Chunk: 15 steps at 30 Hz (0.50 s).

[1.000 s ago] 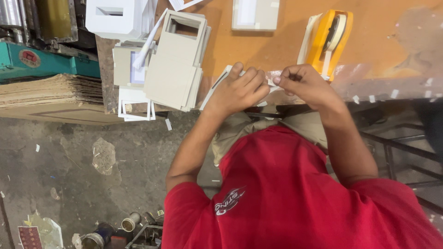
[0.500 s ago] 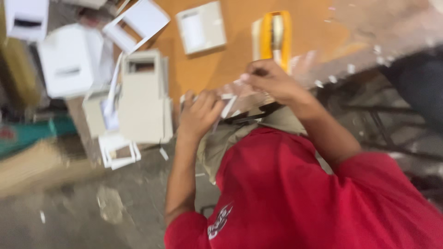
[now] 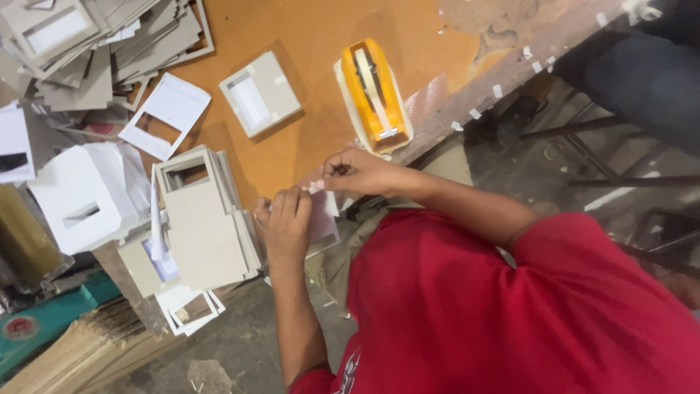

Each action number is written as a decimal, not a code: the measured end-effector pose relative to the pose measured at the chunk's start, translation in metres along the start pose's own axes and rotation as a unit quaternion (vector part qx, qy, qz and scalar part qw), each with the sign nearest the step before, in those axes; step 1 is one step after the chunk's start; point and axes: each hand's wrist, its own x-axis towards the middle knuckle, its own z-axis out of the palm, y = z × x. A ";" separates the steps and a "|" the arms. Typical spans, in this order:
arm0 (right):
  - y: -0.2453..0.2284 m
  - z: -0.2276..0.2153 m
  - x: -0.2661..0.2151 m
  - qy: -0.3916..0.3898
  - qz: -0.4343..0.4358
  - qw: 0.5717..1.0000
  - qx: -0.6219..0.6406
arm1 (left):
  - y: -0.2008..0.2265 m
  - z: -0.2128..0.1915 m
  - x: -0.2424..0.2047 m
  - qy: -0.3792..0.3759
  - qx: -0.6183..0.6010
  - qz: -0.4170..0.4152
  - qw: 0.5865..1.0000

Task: The person assembles white rectangular frames by hand, placing clear inserts into the frames and securing them with small pieces of tape. The person handles the frames one at a time, aligning the inserts and applying tape to the edges.

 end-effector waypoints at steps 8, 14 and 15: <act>-0.009 0.002 -0.002 0.022 -0.022 0.990 -0.138 | 0.000 0.003 -0.002 -0.011 -0.016 -0.021 1.000; 0.000 0.005 0.000 0.018 0.038 0.999 -0.030 | 0.000 0.010 -0.003 0.000 -0.010 -0.024 1.000; 0.000 0.005 0.000 0.021 0.039 0.999 -0.026 | 0.000 0.010 -0.003 0.002 -0.010 -0.025 1.000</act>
